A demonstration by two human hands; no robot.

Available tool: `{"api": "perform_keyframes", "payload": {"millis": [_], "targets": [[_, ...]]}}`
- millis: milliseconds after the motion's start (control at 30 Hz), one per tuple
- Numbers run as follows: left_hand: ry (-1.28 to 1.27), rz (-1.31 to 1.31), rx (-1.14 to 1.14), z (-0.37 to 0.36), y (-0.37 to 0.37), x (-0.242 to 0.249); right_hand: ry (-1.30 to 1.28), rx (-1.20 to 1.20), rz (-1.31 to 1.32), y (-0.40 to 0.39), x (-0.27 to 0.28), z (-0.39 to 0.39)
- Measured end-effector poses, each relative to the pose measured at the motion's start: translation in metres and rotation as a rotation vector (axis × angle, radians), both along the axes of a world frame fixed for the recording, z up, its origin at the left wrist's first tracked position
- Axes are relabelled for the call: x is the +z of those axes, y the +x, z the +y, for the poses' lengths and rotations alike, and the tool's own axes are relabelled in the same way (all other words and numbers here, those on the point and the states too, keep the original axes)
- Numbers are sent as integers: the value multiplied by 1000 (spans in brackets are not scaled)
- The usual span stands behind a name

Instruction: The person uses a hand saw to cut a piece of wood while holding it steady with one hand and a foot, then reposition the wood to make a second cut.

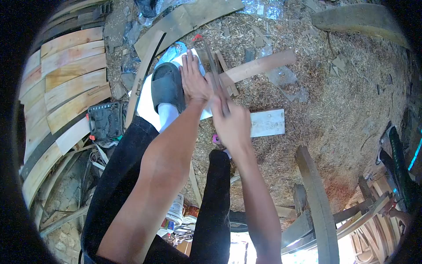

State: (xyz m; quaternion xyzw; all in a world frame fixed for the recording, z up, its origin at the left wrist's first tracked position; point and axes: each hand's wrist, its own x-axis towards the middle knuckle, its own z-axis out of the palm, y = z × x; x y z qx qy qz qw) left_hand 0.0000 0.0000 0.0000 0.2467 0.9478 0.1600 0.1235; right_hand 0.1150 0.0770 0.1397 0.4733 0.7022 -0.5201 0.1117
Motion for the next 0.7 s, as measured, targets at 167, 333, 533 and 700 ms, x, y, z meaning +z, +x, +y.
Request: {"api": "perform_keyframes", "payload": {"millis": [167,333,533,700], "targets": [[29,-10,12,9,14,0,-72,-144,-16,123,94,-25],[26,-1,22,5,7,-1,12,-66,-42,84,53,-20],[82,-36,33,5,7,3,204,-44,120,-24,-50,-1],[90,-12,15,4,7,-1,30,-38,11,-8,-10,4]]}}
